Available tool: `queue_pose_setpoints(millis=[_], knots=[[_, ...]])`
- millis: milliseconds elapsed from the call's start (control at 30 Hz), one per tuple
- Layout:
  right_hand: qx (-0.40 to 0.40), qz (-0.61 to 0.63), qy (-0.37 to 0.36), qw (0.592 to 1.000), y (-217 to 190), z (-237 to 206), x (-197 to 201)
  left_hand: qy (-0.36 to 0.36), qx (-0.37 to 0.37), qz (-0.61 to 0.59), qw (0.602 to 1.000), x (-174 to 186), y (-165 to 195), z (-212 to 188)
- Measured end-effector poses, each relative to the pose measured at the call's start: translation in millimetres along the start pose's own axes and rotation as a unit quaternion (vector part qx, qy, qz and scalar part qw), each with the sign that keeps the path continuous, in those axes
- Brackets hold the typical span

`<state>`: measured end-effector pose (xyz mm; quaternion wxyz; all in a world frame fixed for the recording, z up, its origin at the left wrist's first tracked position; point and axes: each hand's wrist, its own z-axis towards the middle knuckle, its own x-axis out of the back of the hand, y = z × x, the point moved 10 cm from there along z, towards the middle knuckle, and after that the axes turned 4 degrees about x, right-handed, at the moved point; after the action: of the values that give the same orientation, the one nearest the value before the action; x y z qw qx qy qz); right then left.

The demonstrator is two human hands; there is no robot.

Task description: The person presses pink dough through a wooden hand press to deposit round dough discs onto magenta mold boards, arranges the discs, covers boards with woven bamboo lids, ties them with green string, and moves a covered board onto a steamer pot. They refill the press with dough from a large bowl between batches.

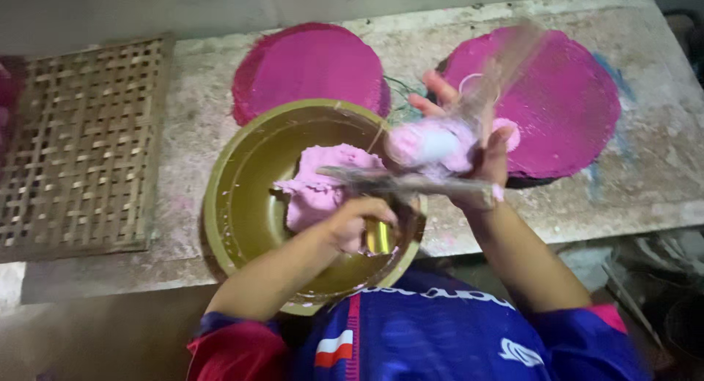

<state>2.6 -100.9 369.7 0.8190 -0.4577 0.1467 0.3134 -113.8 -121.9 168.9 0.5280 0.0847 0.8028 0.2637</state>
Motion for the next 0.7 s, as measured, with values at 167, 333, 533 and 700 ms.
queue_pose_setpoints(millis=[167, 333, 533, 700], knots=[[-0.014, -0.133, 0.033, 0.991, -75, -3, 19, 0.15, -0.101, 0.524, 0.833, -65, 55, 5], [0.122, -0.582, -0.19, 0.781, -139, -27, -14, 0.093, -0.226, 0.517, 0.82, -163, 89, -3], [0.229, -0.591, -0.277, 0.722, -163, -63, 3, 0.151, -0.122, 0.739, 0.645, -174, 46, 75], [0.147, -0.608, -0.185, 0.758, -185, -49, 90, -0.086, -0.281, 0.776, 0.558, -198, 41, 160]])
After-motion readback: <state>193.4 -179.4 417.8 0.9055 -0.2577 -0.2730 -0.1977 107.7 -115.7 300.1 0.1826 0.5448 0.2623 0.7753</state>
